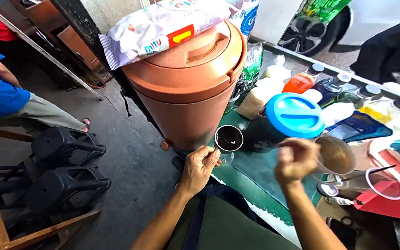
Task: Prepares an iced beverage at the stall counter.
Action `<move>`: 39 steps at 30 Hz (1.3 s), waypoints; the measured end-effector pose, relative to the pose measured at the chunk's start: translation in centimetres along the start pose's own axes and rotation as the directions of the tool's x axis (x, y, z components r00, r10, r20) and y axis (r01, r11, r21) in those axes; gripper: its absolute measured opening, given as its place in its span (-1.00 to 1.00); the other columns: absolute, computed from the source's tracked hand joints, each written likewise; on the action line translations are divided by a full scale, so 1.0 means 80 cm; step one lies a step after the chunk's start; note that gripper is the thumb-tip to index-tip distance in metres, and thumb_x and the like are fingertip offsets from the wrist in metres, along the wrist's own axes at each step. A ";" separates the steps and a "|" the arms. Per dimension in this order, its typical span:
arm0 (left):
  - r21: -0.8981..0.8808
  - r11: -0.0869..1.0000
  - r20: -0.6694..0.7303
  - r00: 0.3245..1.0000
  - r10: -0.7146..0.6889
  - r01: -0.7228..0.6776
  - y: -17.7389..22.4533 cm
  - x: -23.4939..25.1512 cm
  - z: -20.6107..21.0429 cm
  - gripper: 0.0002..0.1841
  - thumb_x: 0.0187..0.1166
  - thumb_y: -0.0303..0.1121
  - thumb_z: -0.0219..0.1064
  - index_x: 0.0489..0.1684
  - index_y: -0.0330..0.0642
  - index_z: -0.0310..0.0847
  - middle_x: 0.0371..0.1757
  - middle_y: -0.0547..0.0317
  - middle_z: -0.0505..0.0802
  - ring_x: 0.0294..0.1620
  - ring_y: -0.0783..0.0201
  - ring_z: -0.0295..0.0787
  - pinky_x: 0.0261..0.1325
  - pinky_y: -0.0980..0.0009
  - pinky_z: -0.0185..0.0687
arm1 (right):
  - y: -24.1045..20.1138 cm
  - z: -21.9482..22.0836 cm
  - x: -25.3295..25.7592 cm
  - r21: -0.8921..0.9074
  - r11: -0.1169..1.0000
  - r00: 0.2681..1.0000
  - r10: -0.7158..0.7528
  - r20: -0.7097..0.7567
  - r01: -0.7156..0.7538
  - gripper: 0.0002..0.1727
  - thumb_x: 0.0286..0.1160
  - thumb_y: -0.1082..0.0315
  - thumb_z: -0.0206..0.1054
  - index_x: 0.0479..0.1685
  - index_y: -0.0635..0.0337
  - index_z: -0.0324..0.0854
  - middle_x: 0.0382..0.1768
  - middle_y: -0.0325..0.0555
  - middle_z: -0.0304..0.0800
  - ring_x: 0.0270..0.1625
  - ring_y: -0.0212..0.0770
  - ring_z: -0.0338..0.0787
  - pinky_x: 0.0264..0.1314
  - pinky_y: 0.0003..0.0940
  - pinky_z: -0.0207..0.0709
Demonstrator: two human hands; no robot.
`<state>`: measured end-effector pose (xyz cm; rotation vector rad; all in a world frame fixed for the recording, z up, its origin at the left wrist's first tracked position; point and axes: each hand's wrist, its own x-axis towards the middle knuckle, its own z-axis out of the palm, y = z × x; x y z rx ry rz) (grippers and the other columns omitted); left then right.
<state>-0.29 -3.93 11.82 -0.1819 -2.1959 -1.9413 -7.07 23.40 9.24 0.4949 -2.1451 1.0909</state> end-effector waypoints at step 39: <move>0.564 0.777 0.163 0.960 0.229 -0.281 -0.051 -0.033 -0.003 -0.87 0.48 -0.32 0.52 -0.31 -0.19 0.89 0.01 -0.14 0.80 -0.08 0.25 0.83 0.08 0.48 0.77 | -0.083 0.095 -0.076 -0.109 0.961 0.906 0.276 0.321 -0.254 0.15 -0.05 0.11 0.73 0.69 0.37 0.22 0.28 0.23 0.72 0.15 0.06 0.86 0.05 0.01 0.80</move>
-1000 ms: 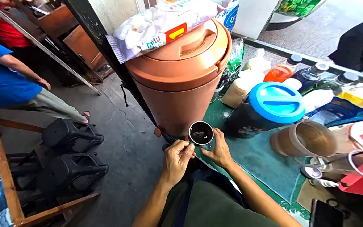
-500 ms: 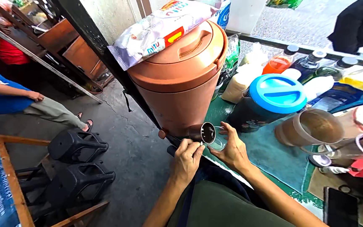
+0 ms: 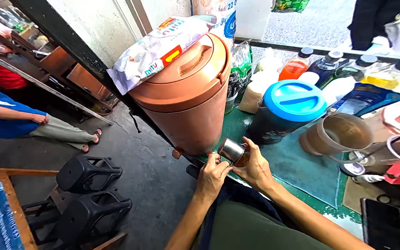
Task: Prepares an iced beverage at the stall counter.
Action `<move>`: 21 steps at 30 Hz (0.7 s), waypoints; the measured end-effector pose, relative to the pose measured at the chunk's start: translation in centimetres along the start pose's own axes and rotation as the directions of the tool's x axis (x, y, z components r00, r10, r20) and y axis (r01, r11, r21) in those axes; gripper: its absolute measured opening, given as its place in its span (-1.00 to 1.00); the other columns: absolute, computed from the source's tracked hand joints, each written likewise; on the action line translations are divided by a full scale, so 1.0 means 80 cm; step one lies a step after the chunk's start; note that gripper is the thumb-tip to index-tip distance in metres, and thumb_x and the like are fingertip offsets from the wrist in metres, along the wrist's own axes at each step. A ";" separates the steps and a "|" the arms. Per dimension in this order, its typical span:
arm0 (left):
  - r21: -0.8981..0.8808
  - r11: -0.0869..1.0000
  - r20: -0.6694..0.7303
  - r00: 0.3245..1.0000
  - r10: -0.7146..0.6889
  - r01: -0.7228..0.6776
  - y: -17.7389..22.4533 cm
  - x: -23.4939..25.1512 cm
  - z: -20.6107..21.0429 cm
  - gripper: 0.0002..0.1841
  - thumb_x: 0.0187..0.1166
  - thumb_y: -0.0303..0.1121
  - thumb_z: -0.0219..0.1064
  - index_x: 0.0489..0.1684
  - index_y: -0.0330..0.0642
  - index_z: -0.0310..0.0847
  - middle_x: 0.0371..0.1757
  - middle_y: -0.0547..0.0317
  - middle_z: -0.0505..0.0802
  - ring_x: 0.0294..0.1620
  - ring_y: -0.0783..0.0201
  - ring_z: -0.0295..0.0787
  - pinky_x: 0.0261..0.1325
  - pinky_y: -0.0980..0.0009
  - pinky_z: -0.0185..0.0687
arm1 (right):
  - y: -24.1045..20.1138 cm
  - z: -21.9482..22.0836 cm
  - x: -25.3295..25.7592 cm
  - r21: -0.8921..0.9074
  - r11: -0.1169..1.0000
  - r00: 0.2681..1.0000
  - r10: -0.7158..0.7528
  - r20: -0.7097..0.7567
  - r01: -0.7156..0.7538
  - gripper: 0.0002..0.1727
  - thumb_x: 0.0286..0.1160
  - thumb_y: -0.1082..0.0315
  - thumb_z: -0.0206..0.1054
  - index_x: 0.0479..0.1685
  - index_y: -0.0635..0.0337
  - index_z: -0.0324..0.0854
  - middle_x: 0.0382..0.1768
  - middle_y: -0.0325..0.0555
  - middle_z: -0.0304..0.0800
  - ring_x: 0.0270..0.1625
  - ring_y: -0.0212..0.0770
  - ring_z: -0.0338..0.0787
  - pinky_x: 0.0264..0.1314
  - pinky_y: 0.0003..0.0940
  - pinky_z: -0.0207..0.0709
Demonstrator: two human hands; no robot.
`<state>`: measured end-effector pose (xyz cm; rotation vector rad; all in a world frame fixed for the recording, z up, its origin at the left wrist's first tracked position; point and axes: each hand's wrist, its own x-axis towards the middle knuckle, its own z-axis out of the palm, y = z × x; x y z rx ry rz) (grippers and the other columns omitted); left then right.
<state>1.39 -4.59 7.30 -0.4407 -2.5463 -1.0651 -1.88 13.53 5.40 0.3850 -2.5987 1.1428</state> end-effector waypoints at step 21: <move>-0.355 0.581 0.532 0.669 -0.518 0.732 -0.054 -0.007 0.081 -0.58 0.87 -0.25 0.03 0.25 -0.51 0.58 0.07 -0.31 0.83 -0.04 -0.01 0.90 0.18 0.06 0.79 | 0.043 -0.057 -0.038 0.047 0.996 0.996 0.077 0.055 -0.079 0.29 -0.06 0.21 0.77 0.71 0.65 -0.01 0.33 0.65 0.53 0.26 0.29 0.75 0.37 -0.01 0.65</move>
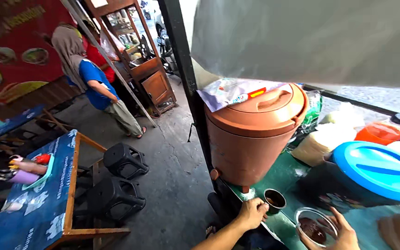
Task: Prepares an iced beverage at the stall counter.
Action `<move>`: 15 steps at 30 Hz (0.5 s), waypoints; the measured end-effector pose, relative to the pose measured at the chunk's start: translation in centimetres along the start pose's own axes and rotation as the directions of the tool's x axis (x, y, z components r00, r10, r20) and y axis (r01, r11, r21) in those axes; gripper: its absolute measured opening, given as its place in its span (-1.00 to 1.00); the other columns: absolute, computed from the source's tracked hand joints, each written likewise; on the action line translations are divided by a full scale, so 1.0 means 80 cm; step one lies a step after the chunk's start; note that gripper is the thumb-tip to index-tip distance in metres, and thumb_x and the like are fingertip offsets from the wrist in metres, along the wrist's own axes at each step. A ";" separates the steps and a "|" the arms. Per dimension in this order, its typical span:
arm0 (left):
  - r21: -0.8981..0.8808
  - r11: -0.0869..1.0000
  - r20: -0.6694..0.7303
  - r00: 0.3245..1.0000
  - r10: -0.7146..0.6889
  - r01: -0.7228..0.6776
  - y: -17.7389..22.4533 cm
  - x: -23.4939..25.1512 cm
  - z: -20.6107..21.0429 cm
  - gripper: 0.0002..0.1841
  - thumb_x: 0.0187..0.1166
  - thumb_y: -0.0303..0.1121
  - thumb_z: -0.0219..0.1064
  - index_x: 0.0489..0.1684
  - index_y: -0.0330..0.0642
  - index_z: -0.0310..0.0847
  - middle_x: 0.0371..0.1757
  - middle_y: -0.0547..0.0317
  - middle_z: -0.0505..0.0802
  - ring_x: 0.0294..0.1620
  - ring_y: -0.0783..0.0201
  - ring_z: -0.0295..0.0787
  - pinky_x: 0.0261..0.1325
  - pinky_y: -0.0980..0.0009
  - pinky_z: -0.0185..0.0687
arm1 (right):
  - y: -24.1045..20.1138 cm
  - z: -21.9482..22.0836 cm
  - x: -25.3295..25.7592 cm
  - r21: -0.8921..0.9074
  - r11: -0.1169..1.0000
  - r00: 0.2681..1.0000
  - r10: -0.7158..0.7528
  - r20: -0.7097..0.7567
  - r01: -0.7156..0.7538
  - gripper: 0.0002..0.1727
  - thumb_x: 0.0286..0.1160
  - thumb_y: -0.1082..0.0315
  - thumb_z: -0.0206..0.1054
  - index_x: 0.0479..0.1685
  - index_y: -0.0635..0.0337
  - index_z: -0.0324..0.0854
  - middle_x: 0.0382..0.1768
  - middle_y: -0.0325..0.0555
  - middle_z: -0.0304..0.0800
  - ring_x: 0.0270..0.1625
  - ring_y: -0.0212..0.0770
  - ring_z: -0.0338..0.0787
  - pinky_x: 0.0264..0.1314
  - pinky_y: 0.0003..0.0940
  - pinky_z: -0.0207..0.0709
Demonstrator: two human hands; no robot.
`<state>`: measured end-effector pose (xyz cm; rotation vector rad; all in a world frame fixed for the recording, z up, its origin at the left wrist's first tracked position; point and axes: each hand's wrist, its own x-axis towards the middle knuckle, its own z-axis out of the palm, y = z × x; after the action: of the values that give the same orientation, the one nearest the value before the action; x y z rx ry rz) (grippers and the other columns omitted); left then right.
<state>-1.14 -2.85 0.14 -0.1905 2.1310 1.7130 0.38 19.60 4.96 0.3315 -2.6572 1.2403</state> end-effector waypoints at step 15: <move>0.172 0.907 0.051 0.923 0.382 -0.385 0.022 -0.080 -0.056 -0.06 0.11 -0.37 0.76 0.65 -0.28 0.38 0.56 -0.25 0.58 0.38 -0.08 0.68 0.31 0.03 0.70 | -0.063 0.023 0.032 0.415 0.810 0.852 -0.505 0.134 0.415 0.02 0.10 0.05 0.74 0.56 0.39 0.31 0.27 0.46 0.60 0.26 0.04 0.79 0.38 -0.09 0.69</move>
<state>3.13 -7.59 4.97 0.3153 2.4154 1.6962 -0.80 14.69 8.16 1.1851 -2.2686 1.5945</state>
